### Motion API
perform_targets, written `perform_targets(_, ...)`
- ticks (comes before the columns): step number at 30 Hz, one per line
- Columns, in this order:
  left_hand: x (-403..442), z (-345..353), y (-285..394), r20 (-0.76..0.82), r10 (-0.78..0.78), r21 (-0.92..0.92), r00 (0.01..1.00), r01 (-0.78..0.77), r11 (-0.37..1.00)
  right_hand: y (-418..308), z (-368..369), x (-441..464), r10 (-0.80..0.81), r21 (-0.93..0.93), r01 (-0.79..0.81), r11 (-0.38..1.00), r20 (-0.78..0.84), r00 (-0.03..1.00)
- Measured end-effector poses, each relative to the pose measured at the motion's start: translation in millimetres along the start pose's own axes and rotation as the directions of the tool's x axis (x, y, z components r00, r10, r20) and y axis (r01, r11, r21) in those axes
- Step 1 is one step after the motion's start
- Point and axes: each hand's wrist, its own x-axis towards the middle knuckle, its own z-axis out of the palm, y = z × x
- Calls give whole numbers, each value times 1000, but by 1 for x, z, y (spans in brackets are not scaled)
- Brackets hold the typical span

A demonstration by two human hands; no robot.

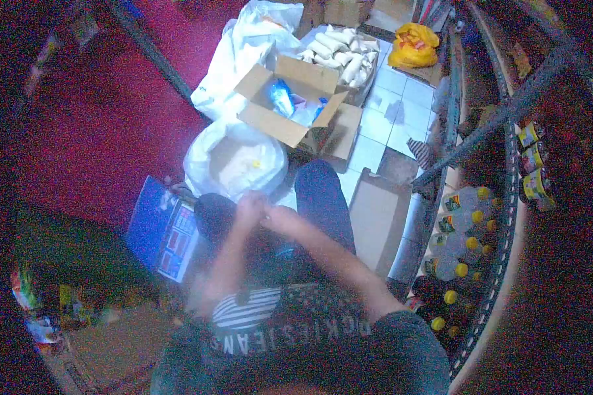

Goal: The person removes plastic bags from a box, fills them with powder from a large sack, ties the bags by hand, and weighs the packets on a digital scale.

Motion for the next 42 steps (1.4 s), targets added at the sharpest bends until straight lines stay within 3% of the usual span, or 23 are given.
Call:
perform_targets(2,5,-16,7,-49,180,-63,982,-183,981,-7,-16,-5,33,210,-21,977,-55,998)
perform_targets(6,18,-50,35,80,159,49,984,-163,985,11,-20,5,12,300,88,950,-314,949)
perform_targets(7,21,-57,39,89,201,23,976,-204,979,8,-26,4,79,345,12,939,-251,965)
perform_targets(9,29,-70,45,97,288,-32,953,-286,958,6,-26,7,71,281,27,959,-335,939)
perform_targets(12,52,-80,33,290,453,179,843,-513,840,11,-26,20,80,187,-11,982,-364,928)
perform_targets(15,91,-71,-8,308,384,218,871,-457,862,-1,-34,27,75,-7,-80,997,-281,957)
perform_targets(17,114,-82,-16,191,280,241,941,-321,916,-2,-36,47,43,-36,-54,998,-274,961)
perform_targets(18,123,-110,-9,64,219,264,974,-228,937,-19,-51,56,150,147,-123,981,-191,970)
perform_targets(19,137,-131,-14,-59,155,277,986,-133,952,-5,-49,71,111,290,-34,956,-252,961)
perform_targets(20,169,-121,-70,-207,257,133,944,-233,963,-27,-65,84,143,220,-88,972,-250,958)
perform_targets(21,177,-138,-83,-353,191,79,916,-174,981,-15,-66,104,97,288,-10,957,-288,953)
perform_targets(22,182,-167,-86,-485,120,21,866,-126,992,-17,-75,124,-63,45,82,996,-327,943)
perform_targets(24,179,-200,-93,-598,80,-25,797,-118,993,-16,-79,163,-11,-76,-8,997,-245,969)
perform_targets(25,167,-216,-73,-635,-51,-233,771,-128,964,-10,-73,181,-17,-175,-19,984,-207,978)
perform_targets(27,168,-202,-95,-642,-76,-235,763,-102,967,1,-52,220,-27,-368,-20,930,-123,992)
perform_targets(28,168,-195,-108,-649,-84,-232,756,-91,969,26,-32,240,-106,-400,57,915,-102,989)
perform_targets(30,168,-179,-135,-677,-86,-249,731,-117,961,46,-2,272,58,-627,-4,779,66,996)
perform_targets(33,168,-178,-141,-704,-166,-368,690,-155,917,58,35,299,171,-779,-16,627,118,978)
perform_targets(36,173,-195,-135,-665,-343,-572,664,-156,805,71,58,326,254,-832,-51,552,110,961)
perform_targets(37,179,-195,-139,-750,-244,-481,614,-255,839,78,64,331,257,-841,-48,539,109,960)
perform_targets(42,186,-207,-142,-780,-266,-453,567,-218,864,79,48,352,196,-884,-102,456,-11,980)
